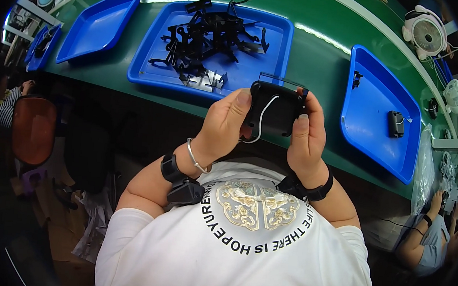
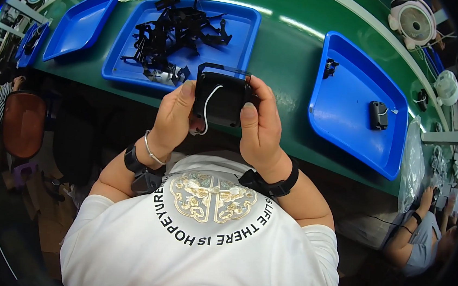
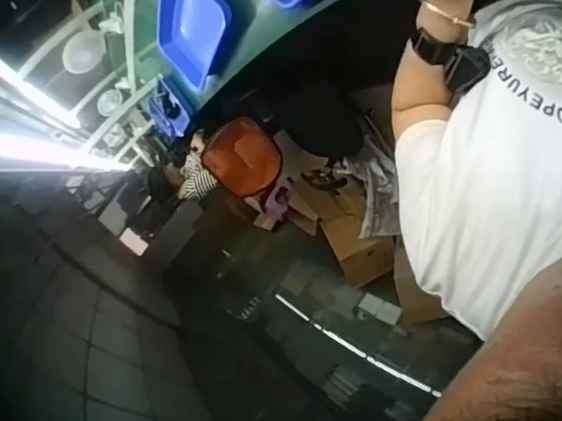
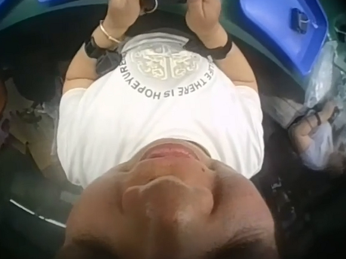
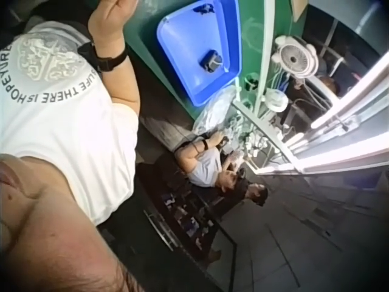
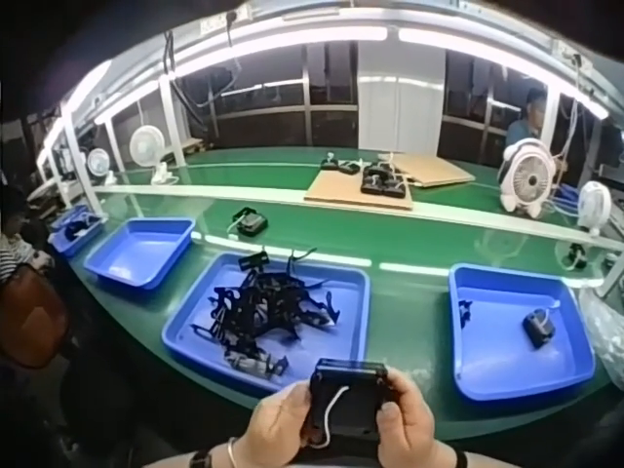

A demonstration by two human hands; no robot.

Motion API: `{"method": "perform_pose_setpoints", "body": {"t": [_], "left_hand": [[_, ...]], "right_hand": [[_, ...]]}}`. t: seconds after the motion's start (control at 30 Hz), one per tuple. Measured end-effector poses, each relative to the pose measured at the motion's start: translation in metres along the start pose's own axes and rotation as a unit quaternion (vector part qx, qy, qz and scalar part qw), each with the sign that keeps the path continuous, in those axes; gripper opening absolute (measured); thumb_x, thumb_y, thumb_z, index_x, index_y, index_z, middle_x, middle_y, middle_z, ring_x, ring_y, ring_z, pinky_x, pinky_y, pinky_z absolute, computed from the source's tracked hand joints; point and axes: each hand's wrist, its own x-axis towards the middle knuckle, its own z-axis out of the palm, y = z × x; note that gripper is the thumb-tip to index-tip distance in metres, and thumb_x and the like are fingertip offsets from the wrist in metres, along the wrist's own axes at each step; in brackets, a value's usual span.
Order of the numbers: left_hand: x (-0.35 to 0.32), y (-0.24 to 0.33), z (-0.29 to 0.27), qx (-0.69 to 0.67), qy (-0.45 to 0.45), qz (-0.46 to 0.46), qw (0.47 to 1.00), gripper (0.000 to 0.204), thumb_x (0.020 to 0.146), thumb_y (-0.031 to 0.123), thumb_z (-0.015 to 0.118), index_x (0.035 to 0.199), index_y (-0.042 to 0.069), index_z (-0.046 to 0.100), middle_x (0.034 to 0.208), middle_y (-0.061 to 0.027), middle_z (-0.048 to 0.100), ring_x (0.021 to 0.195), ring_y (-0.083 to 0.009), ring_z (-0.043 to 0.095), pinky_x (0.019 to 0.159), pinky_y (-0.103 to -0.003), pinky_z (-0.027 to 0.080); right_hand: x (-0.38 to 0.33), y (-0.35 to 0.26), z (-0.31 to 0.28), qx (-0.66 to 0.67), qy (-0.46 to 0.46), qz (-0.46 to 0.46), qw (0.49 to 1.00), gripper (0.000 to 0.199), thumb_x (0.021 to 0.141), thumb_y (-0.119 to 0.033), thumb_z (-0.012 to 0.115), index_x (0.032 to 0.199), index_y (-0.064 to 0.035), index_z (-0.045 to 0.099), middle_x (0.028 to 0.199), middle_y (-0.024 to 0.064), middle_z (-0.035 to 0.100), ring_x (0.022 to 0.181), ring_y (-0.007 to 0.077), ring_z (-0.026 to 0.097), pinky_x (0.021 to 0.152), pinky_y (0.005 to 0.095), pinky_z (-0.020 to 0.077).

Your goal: Assembling small black electronic devices by connecting wires and housing parts at a factory workstation.

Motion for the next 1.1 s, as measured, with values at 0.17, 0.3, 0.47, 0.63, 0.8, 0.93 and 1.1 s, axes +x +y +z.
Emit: {"method": "perform_pose_setpoints", "body": {"t": [0.17, 0.3, 0.47, 0.63, 0.8, 0.93, 1.1], "left_hand": [[-0.001, 0.003, 0.01, 0.136, 0.038, 0.079, 0.987, 0.044, 0.097, 0.038, 0.034, 0.111, 0.0, 0.052, 0.068, 0.0009, 0.052, 0.057, -0.0046, 0.049, 0.048, -0.019, 0.039], [0.008, -0.003, 0.005, -0.025, 0.02, -0.033, 0.999, 0.044, 0.097, 0.037, 0.031, 0.109, 0.001, 0.052, 0.067, 0.0025, 0.05, 0.055, -0.0038, 0.046, 0.049, -0.018, 0.038], [0.009, 0.01, 0.006, -0.047, 0.022, -0.017, 0.999, 0.042, 0.097, 0.035, 0.032, 0.108, 0.001, 0.053, 0.066, 0.003, 0.049, 0.054, -0.0032, 0.043, 0.048, -0.018, 0.037], [0.012, 0.007, 0.012, 0.1, 0.059, 0.043, 0.992, 0.042, 0.097, 0.035, 0.032, 0.107, 0.002, 0.055, 0.068, 0.0022, 0.05, 0.055, -0.0026, 0.043, 0.048, -0.017, 0.037], [0.037, 0.022, 0.012, 0.034, 0.041, 0.043, 0.998, 0.042, 0.096, 0.036, 0.034, 0.106, 0.001, 0.055, 0.071, 0.0001, 0.051, 0.059, -0.0049, 0.046, 0.051, -0.019, 0.038], [0.048, 0.029, -0.006, 0.157, 0.074, 0.207, 0.963, 0.032, 0.092, 0.029, 0.046, 0.103, 0.001, 0.055, 0.076, -0.005, 0.055, 0.066, -0.0137, 0.052, 0.06, -0.025, 0.043], [0.034, 0.029, -0.054, 0.47, 0.077, 0.352, 0.805, 0.025, 0.076, 0.015, 0.065, 0.096, 0.002, 0.058, 0.088, -0.0114, 0.059, 0.086, -0.0274, 0.056, 0.078, -0.035, 0.045]], "right_hand": [[0.0, 0.002, -0.001, 0.07, 0.031, 0.059, 0.995, 0.039, 0.096, -0.02, 0.038, 0.126, 0.0052, 0.037, 0.117, 0.0119, 0.05, 0.104, 0.0157, 0.048, 0.09, 0.0262, 0.0375], [0.006, -0.002, -0.002, 0.088, 0.037, 0.072, 0.993, 0.036, 0.095, -0.017, 0.038, 0.125, 0.0045, 0.039, 0.116, 0.0115, 0.051, 0.104, 0.0163, 0.049, 0.09, 0.0265, 0.0377], [0.007, -0.008, -0.004, -0.062, -0.021, 0.039, 0.997, 0.036, 0.096, -0.015, 0.034, 0.126, 0.0039, 0.037, 0.117, 0.0077, 0.049, 0.102, 0.0116, 0.049, 0.089, 0.0233, 0.0378], [0.015, -0.012, -0.003, -0.071, 0.025, 0.055, 0.996, 0.033, 0.096, -0.014, 0.034, 0.123, 0.0038, 0.041, 0.11, 0.0058, 0.052, 0.097, 0.0105, 0.049, 0.085, 0.0228, 0.0394], [0.047, -0.025, -0.012, -0.107, 0.03, 0.056, 0.992, 0.031, 0.096, -0.016, 0.035, 0.12, 0.0018, 0.044, 0.101, 0.0047, 0.054, 0.087, 0.0086, 0.051, 0.077, 0.0219, 0.0421], [0.103, -0.034, -0.034, -0.035, 0.011, 0.18, 0.983, 0.03, 0.096, -0.019, 0.035, 0.115, -0.0004, 0.049, 0.083, 0.0023, 0.056, 0.069, 0.0071, 0.051, 0.059, 0.021, 0.0429], [0.207, 0.017, -0.085, -0.127, 0.065, 0.181, 0.973, 0.031, 0.092, -0.019, 0.036, 0.111, 0.0006, 0.051, 0.077, 0.0068, 0.057, 0.057, 0.0145, 0.055, 0.048, 0.0253, 0.0442]]}}
